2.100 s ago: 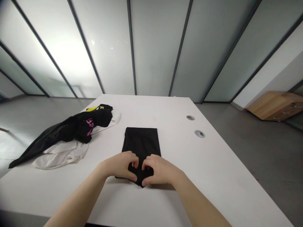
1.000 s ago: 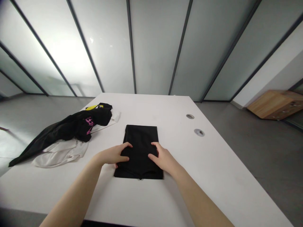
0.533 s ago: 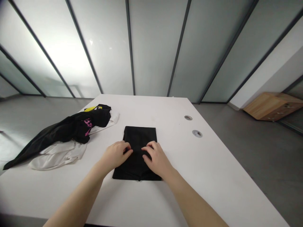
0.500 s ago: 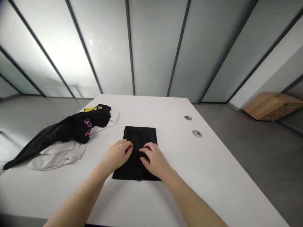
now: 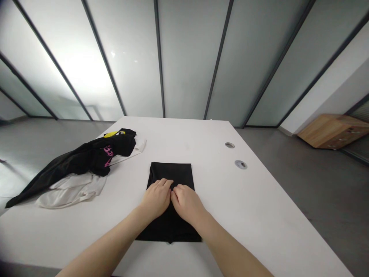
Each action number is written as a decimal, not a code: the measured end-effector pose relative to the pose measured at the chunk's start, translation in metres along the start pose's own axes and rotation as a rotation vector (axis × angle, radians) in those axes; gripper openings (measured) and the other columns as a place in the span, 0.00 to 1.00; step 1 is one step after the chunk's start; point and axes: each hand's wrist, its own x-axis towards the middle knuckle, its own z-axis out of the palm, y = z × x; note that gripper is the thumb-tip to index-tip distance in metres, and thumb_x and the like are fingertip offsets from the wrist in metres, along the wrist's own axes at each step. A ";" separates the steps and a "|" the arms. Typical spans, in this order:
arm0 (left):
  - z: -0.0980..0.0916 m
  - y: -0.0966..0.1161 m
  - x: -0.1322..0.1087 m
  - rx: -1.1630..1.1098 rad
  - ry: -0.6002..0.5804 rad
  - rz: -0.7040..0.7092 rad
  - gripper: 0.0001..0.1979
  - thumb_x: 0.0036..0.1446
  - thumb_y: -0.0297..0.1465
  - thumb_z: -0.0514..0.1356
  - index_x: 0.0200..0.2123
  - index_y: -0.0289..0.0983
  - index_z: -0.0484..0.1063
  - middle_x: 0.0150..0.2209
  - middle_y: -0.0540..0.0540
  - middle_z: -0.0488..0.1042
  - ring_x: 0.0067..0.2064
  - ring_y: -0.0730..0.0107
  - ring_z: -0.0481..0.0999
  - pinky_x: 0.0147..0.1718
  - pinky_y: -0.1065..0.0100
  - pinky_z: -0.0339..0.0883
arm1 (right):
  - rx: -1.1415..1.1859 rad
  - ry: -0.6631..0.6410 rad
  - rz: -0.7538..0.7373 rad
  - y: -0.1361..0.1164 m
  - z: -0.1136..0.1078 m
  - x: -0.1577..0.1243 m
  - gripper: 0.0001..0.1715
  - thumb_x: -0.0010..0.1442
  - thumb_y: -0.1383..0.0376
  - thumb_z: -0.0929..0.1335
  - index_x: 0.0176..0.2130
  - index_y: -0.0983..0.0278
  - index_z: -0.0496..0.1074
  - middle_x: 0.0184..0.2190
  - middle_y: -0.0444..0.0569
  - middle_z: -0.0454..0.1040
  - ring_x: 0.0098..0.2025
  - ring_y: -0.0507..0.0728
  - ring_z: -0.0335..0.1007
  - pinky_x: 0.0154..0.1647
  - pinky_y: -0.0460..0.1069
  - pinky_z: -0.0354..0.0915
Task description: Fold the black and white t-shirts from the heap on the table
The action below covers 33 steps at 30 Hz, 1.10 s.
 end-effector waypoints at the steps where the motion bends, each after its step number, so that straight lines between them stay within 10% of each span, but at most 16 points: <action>1: 0.004 -0.001 0.002 0.002 0.028 -0.013 0.24 0.71 0.28 0.50 0.66 0.36 0.71 0.64 0.35 0.74 0.64 0.48 0.73 0.61 0.50 0.68 | -0.003 0.039 -0.014 0.000 0.006 0.003 0.22 0.76 0.64 0.58 0.42 0.63 0.79 0.44 0.55 0.80 0.49 0.61 0.77 0.54 0.55 0.70; 7: 0.033 -0.026 0.021 0.049 0.057 -0.097 0.32 0.73 0.40 0.50 0.76 0.38 0.58 0.77 0.38 0.55 0.77 0.42 0.51 0.73 0.41 0.50 | -0.103 0.055 0.007 0.015 0.040 0.012 0.31 0.74 0.58 0.62 0.71 0.65 0.66 0.76 0.60 0.58 0.78 0.71 0.49 0.75 0.67 0.51; 18: 0.016 -0.054 0.038 0.062 0.060 -0.340 0.32 0.74 0.38 0.47 0.75 0.32 0.58 0.77 0.32 0.52 0.77 0.35 0.51 0.70 0.36 0.52 | -0.149 0.045 0.302 0.051 0.035 0.017 0.43 0.75 0.48 0.57 0.77 0.69 0.54 0.79 0.60 0.47 0.79 0.78 0.39 0.75 0.72 0.45; 22: 0.014 -0.042 0.033 0.096 0.165 -0.227 0.30 0.73 0.33 0.48 0.74 0.32 0.60 0.77 0.34 0.53 0.78 0.42 0.48 0.73 0.41 0.47 | -0.173 0.134 0.245 0.048 0.036 0.021 0.39 0.74 0.55 0.59 0.76 0.70 0.57 0.79 0.61 0.48 0.80 0.78 0.35 0.75 0.73 0.43; 29: 0.022 -0.013 0.024 0.042 0.031 0.017 0.31 0.73 0.38 0.51 0.74 0.34 0.61 0.75 0.36 0.59 0.76 0.44 0.56 0.72 0.44 0.53 | -0.145 0.003 0.018 0.025 0.025 0.020 0.34 0.72 0.64 0.60 0.73 0.68 0.63 0.75 0.58 0.60 0.75 0.68 0.55 0.74 0.63 0.55; 33: 0.011 -0.007 0.021 -0.005 0.002 0.057 0.23 0.73 0.36 0.50 0.63 0.37 0.74 0.65 0.36 0.74 0.64 0.47 0.71 0.61 0.48 0.66 | -0.157 0.042 0.066 0.018 0.014 0.018 0.23 0.73 0.66 0.59 0.54 0.66 0.79 0.56 0.59 0.79 0.57 0.65 0.74 0.62 0.59 0.67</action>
